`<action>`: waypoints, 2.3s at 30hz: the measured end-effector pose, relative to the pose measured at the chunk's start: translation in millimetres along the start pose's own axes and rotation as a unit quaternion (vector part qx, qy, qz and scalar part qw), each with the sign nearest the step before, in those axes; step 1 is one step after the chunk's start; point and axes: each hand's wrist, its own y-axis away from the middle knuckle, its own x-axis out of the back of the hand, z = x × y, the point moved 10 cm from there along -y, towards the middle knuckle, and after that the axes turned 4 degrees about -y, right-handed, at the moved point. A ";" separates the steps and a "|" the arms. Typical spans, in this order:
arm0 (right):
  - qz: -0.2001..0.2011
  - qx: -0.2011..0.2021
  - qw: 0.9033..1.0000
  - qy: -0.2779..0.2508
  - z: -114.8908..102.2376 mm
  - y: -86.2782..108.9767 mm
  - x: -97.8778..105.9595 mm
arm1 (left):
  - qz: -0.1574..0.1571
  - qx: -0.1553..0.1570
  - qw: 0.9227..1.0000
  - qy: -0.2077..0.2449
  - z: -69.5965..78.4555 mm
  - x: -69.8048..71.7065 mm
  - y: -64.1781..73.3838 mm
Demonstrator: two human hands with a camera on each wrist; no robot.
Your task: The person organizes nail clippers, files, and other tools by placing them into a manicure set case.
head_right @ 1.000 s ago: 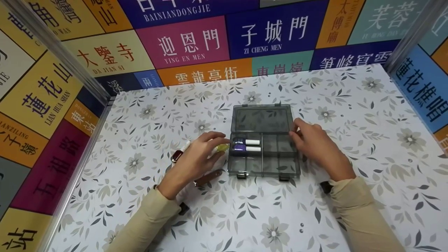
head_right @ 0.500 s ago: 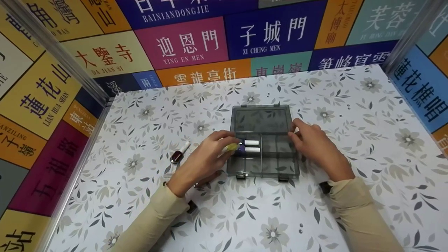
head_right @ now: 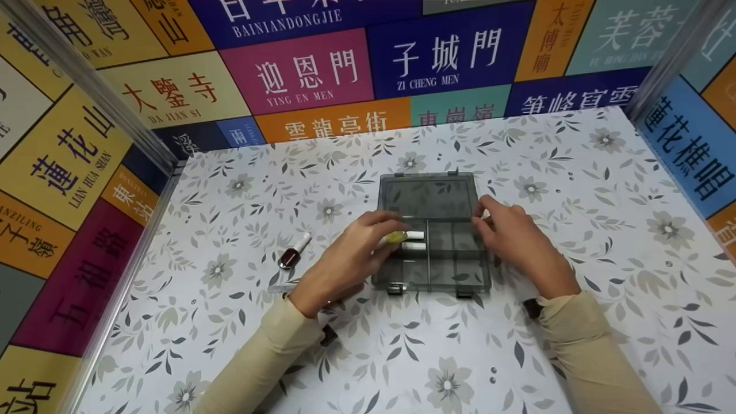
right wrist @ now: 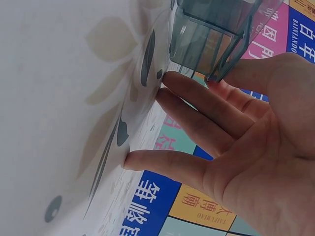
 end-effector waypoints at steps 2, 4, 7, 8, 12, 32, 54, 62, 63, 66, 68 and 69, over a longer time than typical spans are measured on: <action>-0.001 0.000 1.000 -0.001 -0.1 0.0 0.2 | -0.004 -0.001 1.000 0.000 1.1 -2.2 -2.2; -0.002 0.002 1.000 -0.001 -0.3 0.2 0.2 | -0.008 -0.003 1.000 0.001 2.2 -4.2 -4.8; -0.001 0.004 1.000 0.001 -0.4 0.5 0.4 | -0.011 -0.008 1.000 0.010 4.3 -6.9 -9.3; 0.000 0.005 1.000 0.001 -0.4 0.5 0.5 | -0.012 -0.009 1.000 0.013 4.9 -8.0 -11.0; 0.003 0.007 1.000 0.006 -0.6 -0.1 0.9 | -0.013 -0.013 0.999 0.026 7.1 -12.8 -17.8; 0.001 0.006 1.000 0.015 -0.2 -1.4 -0.7 | -0.035 0.001 0.999 0.041 11.4 -37.8 -34.8; 0.004 0.001 1.000 0.016 0.7 -1.6 -0.4 | -0.037 -0.018 0.998 0.056 26.3 -54.5 -49.9; 0.007 0.009 1.000 0.023 -0.1 -0.3 -0.2 | -0.037 -0.018 0.998 0.056 31.9 -62.6 -55.9; 0.008 0.011 1.000 0.024 -0.3 -0.3 -0.2 | -0.036 -0.018 0.998 0.058 32.4 -63.3 -56.6; 0.011 0.013 0.999 0.028 -0.6 0.0 0.3 | -0.035 -0.020 0.997 0.067 34.0 -65.5 -58.7; 0.012 0.013 0.999 0.028 -0.9 0.1 0.5 | -0.037 -0.020 0.997 0.070 34.9 -67.4 -60.2; 0.013 0.013 0.999 0.026 -1.2 0.1 0.7 | -0.039 -0.019 0.997 0.070 35.3 -68.4 -61.0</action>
